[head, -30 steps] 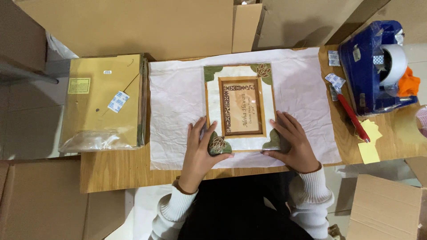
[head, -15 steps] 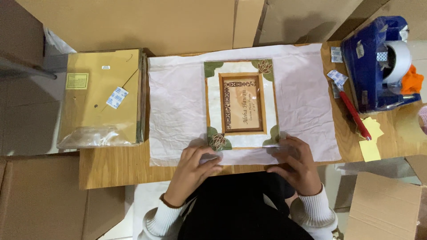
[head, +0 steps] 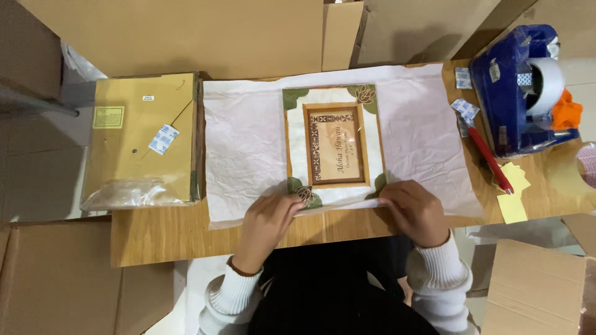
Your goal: Wrapping a small box in white tissue paper
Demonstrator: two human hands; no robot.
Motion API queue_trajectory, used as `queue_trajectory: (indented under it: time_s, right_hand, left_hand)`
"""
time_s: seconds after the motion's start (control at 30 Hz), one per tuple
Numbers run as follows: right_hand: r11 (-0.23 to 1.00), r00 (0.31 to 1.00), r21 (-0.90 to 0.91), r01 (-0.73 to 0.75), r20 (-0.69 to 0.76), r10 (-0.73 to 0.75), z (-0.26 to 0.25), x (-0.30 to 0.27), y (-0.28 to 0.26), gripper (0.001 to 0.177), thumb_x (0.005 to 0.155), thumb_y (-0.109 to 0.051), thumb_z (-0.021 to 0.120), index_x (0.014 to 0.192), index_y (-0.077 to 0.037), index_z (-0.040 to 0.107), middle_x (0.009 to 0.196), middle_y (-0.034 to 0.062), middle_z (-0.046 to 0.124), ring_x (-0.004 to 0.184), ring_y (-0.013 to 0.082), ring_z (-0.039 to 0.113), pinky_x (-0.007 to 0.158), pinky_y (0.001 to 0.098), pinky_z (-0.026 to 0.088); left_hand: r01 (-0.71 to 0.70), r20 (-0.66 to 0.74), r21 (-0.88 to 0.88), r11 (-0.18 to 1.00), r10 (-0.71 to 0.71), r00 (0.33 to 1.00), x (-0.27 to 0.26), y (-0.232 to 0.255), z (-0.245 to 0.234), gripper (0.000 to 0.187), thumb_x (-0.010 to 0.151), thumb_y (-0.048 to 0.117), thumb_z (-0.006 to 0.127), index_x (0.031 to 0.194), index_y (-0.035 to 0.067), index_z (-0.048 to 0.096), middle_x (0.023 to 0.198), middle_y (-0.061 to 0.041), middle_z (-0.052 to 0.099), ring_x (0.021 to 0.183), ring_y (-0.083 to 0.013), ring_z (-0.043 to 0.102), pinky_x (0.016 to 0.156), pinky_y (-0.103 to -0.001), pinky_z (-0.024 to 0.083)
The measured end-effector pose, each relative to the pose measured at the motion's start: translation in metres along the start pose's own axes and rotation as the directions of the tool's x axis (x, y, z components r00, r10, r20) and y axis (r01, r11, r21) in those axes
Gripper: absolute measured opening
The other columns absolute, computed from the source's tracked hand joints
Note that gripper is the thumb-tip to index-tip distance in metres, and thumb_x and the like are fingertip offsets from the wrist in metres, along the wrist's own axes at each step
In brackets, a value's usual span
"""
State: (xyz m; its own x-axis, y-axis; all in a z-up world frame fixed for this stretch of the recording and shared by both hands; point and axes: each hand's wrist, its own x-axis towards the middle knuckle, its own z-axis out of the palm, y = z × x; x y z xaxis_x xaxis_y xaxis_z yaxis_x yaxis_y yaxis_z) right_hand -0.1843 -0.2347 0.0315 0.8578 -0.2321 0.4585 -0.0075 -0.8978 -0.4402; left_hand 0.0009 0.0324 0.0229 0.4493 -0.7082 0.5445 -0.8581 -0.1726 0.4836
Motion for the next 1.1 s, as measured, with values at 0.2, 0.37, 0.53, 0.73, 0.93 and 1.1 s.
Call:
queue_trajectory:
  time_s: [0.2, 0.37, 0.53, 0.73, 0.93, 1.1]
  right_hand:
    - [0.989, 0.973, 0.053, -0.136, 0.195, 0.124, -0.004, 0.016, 0.004, 0.01, 0.093, -0.014, 0.072, 0.086, -0.007, 0.073, 0.084, 0.0079, 0.073, 0.081, 0.0336, 0.075, 0.07, 0.0398, 0.06]
    - [0.984, 0.96, -0.077, -0.158, 0.222, 0.171, -0.001, 0.007, 0.024, 0.02, 0.091, -0.027, 0.078, 0.084, -0.011, 0.069, 0.075, 0.006, 0.068, 0.074, 0.0307, 0.073, 0.067, 0.0377, 0.058]
    - [0.959, 0.922, -0.026, -0.281, 0.269, 0.278, -0.005, -0.005, 0.038, 0.029, 0.082, -0.029, 0.085, 0.083, -0.005, 0.069, 0.071, 0.0158, 0.07, 0.073, 0.0384, 0.073, 0.065, 0.0433, 0.057]
    - [0.929, 0.894, 0.061, -0.365, 0.3, 0.332, -0.026, -0.016, 0.055, 0.025, 0.075, -0.029, 0.088, 0.083, -0.01, 0.074, 0.071, 0.0151, 0.075, 0.072, 0.0362, 0.075, 0.064, 0.0398, 0.058]
    - [0.944, 0.885, 0.118, -0.307, 0.399, 0.238, -0.033, -0.013, 0.087, 0.017, 0.078, -0.032, 0.083, 0.082, -0.015, 0.081, 0.071, -0.0039, 0.076, 0.059, 0.0062, 0.06, 0.055, 0.0255, 0.048]
    - [0.969, 0.926, -0.136, -0.208, 0.291, 0.239, -0.035, -0.012, 0.111, 0.032, 0.075, -0.051, 0.082, 0.069, -0.019, 0.076, 0.054, -0.0028, 0.063, 0.045, 0.0106, 0.049, 0.05, 0.0319, 0.039]
  left_hand:
    - [-0.157, 0.065, 0.027, 0.987, 0.155, 0.986, 0.016, 0.003, -0.017, 0.04, 0.082, 0.049, 0.077, 0.096, 0.012, 0.07, 0.077, -0.005, 0.065, 0.074, -0.0267, 0.068, 0.069, -0.039, 0.056]
    - [-0.042, 0.167, -0.052, 0.998, 0.05, 0.985, 0.015, -0.017, -0.007, 0.02, 0.098, 0.035, 0.067, 0.09, 0.017, 0.069, 0.078, 0.0, 0.062, 0.077, -0.0233, 0.068, 0.072, -0.036, 0.055]
    - [0.118, 0.319, -0.246, 0.962, -0.034, 0.947, 0.037, -0.016, -0.021, 0.02, 0.097, 0.026, 0.07, 0.088, 0.009, 0.067, 0.076, -0.008, 0.061, 0.077, -0.0347, 0.067, 0.07, -0.045, 0.053]
    - [0.217, 0.378, -0.272, 0.938, -0.103, 0.92, 0.038, -0.021, -0.016, 0.02, 0.092, 0.028, 0.076, 0.084, 0.01, 0.069, 0.072, -0.008, 0.063, 0.075, -0.0334, 0.068, 0.069, -0.042, 0.052]
    - [0.195, 0.296, -0.116, 0.974, -0.154, 0.943, 0.022, -0.037, -0.006, 0.042, 0.08, 0.047, 0.083, 0.068, 0.014, 0.06, 0.064, 0.002, 0.056, 0.063, -0.0174, 0.051, 0.058, -0.034, 0.04]
    - [0.226, 0.277, 0.138, 0.964, -0.256, 0.926, 0.009, -0.047, -0.009, 0.065, 0.076, 0.07, 0.076, 0.058, 0.014, 0.05, 0.057, 0.002, 0.048, 0.051, -0.0169, 0.047, 0.045, -0.036, 0.031]
